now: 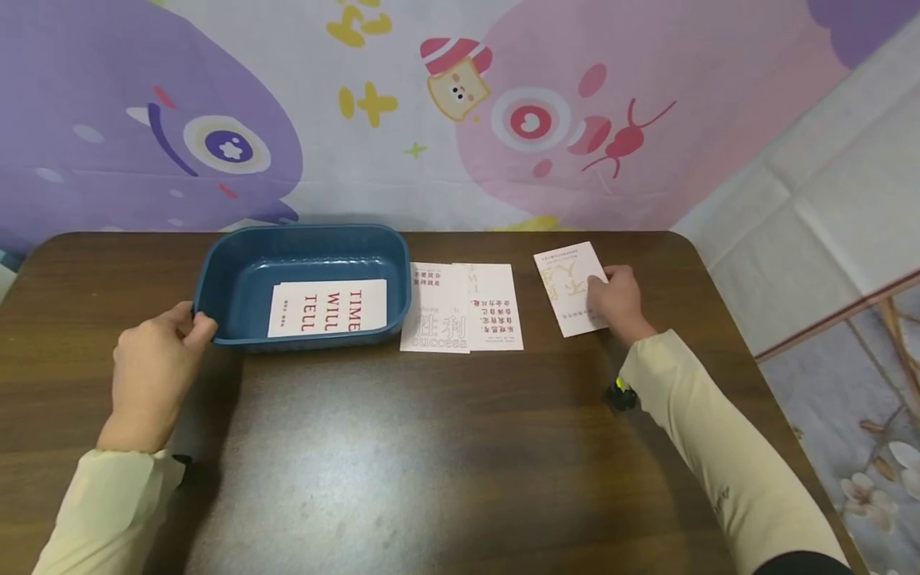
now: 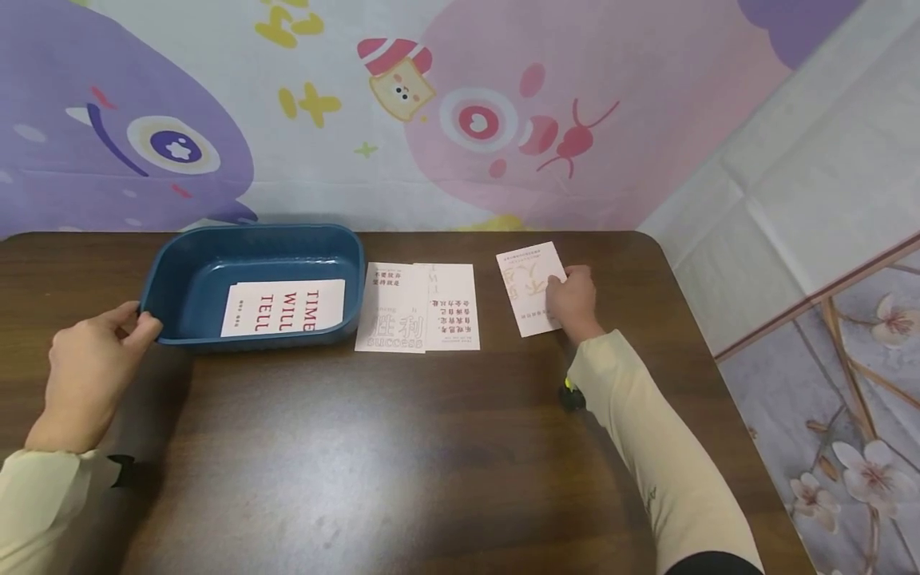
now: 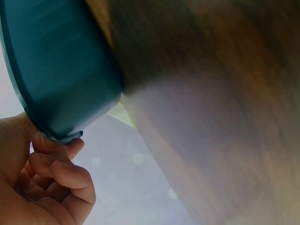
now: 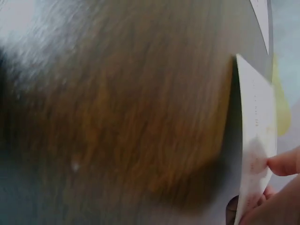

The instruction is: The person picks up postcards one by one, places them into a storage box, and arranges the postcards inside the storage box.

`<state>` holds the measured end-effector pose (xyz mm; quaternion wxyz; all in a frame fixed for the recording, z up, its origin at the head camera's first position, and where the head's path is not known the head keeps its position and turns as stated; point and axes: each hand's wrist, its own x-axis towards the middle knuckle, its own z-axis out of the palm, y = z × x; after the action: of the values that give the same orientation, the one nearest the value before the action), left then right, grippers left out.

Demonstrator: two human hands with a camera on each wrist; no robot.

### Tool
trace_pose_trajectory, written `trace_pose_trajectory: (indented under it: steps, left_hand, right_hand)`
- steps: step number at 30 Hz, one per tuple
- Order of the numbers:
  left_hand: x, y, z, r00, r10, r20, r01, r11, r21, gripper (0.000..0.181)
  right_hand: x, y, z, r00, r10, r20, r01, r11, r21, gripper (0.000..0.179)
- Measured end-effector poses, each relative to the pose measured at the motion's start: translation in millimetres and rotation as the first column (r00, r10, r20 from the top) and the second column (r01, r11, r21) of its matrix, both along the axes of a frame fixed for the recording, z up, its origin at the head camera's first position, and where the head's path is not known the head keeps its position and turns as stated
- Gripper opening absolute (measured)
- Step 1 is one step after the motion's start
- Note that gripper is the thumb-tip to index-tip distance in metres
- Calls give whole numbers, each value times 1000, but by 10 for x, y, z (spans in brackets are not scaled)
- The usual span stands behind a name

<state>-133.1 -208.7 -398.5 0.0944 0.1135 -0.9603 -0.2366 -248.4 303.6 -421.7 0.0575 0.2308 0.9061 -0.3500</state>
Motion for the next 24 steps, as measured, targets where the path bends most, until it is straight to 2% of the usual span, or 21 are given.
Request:
trace_pose_trajectory:
  steps: [6,12,18,24]
  left_hand:
    - [1,3,-8,1000,3,8,-3,1000,-1,38]
    - [0,6,1,1000,3,11,-3,1000,3,40]
    - [2,12,6,1000,3,12,-3,1000,6,40]
    - [5,9,3,1000,6,23,-6,1000,7,41]
  right_hand:
    - [-32,20,55,997,0,-76,2,1000,16,47]
    - [-80,44,167,987,56,-152,-50,998,44,41]
    - [-94,52,285,963,170,-210,-159,985,65,32]
    - [-108,26,394,931,316,-185,-313,949,48,30]
